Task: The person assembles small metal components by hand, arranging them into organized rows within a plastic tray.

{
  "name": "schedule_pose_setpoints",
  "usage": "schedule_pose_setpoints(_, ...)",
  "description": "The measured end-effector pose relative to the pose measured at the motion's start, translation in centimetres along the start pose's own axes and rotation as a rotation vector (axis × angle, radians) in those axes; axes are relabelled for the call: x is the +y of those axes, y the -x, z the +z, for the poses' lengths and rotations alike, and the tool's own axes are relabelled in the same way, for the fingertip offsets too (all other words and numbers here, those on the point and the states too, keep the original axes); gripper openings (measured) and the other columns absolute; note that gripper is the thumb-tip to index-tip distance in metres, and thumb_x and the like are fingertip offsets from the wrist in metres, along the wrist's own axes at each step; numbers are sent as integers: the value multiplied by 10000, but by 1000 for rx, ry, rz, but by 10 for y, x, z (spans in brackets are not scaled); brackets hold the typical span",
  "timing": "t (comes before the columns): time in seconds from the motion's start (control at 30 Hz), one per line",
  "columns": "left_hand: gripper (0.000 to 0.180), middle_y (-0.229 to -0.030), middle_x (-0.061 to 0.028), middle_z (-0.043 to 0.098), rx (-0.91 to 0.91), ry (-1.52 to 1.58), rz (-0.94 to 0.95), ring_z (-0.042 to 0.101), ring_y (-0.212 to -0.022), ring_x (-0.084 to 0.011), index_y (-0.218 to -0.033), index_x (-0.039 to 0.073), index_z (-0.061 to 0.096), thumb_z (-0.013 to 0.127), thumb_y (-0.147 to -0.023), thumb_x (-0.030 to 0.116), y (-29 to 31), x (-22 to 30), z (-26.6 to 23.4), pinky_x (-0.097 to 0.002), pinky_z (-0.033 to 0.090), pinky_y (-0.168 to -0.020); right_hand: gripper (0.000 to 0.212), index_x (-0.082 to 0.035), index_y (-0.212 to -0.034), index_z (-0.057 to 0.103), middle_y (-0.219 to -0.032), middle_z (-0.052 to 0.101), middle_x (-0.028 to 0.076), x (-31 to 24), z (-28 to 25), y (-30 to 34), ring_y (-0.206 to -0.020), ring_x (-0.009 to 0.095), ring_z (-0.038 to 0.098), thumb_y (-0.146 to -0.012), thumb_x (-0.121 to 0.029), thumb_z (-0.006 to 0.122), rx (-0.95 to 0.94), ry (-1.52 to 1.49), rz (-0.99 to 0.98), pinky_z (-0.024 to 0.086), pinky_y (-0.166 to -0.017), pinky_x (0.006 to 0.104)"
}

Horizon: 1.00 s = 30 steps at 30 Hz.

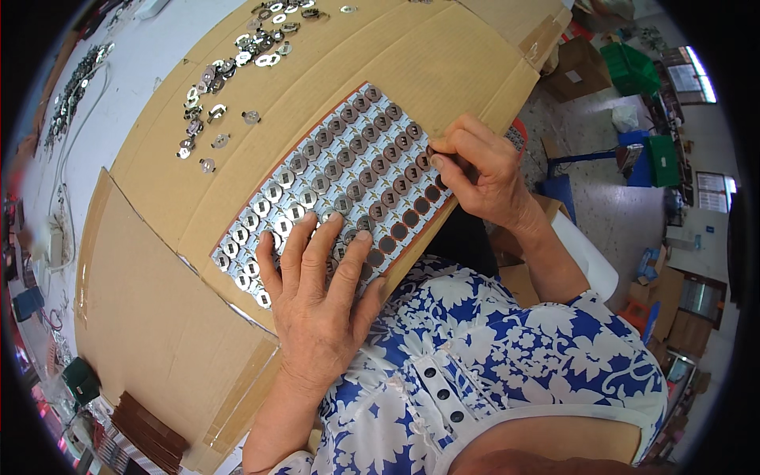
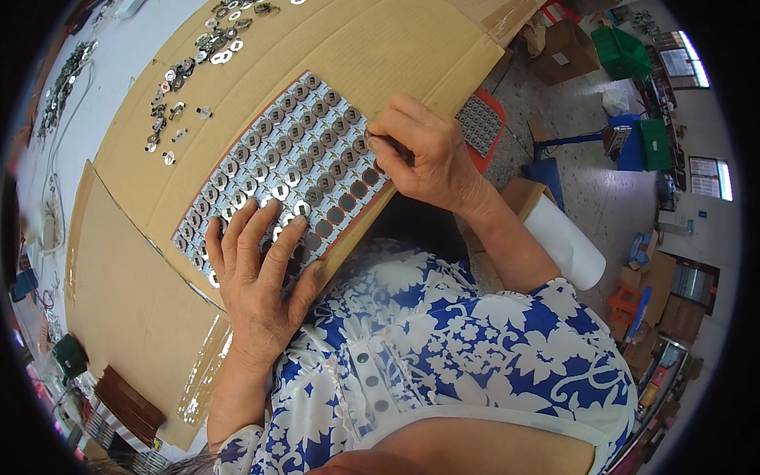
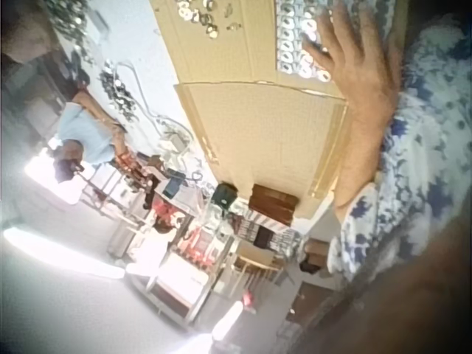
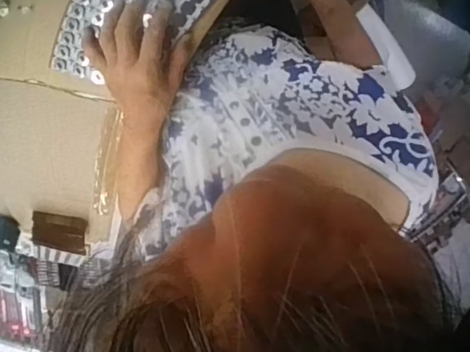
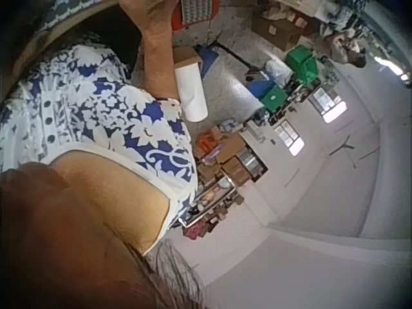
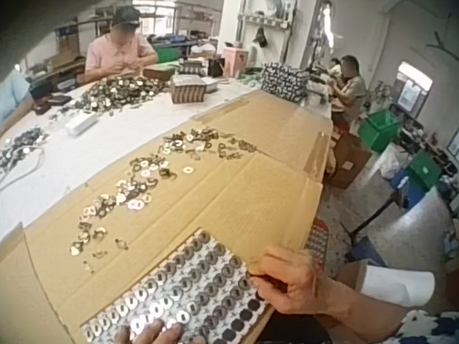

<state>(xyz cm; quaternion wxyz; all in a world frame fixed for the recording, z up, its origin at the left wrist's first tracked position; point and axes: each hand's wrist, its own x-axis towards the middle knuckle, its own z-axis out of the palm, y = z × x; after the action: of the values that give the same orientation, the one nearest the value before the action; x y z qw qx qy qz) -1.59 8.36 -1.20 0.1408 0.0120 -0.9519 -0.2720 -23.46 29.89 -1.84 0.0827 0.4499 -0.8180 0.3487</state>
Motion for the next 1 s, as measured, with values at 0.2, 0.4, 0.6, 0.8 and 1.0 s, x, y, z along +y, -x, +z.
schedule_pose_setpoints(0.2, 579, -1546, -182, 651, 12, 10, 6, 555, -1507, -433, -1429, 119, 758, 903, -887, 261, 4, -7, -3, -686, 274, -1310, 210, -7, -1162, 753, -1028, 709, 120, -8, 2, -11, -692, 228, 693, -961, -33, 808, -44, 48, 133, 552, -640, 363)
schedule_pose_setpoints(0.4, 590, -1549, -192, 615, 54, -1, 85, 532, -1500, -441, -1453, 108, 714, 878, -908, 264, -16, -13, 19, -707, 280, -1285, 206, 16, -1186, 784, -1038, 763, 123, -16, 25, -59, -744, 165, 728, -993, -47, 814, 136, -272, 230, 562, -663, 307)
schedule_pose_setpoints(0.6, 552, -1520, -190, 614, 131, -12, 154, 510, -1499, -424, -1432, 108, 706, 857, -926, 268, -57, -24, 46, -717, 299, -1252, 218, -98, -1167, 829, -1087, 820, 137, -30, 102, -156, -964, 359, 795, -983, -178, 745, -240, -159, -299, 612, -947, 479)
schedule_pose_setpoints(0.8, 594, -1497, -220, 622, 146, 10, 236, 528, -1475, -444, -1432, 10, 673, 855, -934, 277, -54, -10, 30, -680, 330, -1265, 204, -40, -1174, 785, -1018, 782, 116, 4, 148, -186, -935, 346, 750, -1009, -155, 751, -238, -116, -508, 599, -889, 441)
schedule_pose_setpoints(1.0, 455, -1218, -164, 766, 278, 216, 45, 750, -1153, -337, -1359, -8, 728, 864, -935, 85, -13, -36, -10, -453, 611, -992, 223, -21, -1032, 775, -849, 766, 43, -50, 70, -136, -755, 153, 784, -1089, -224, 705, -406, -621, 53, 625, -637, 326)
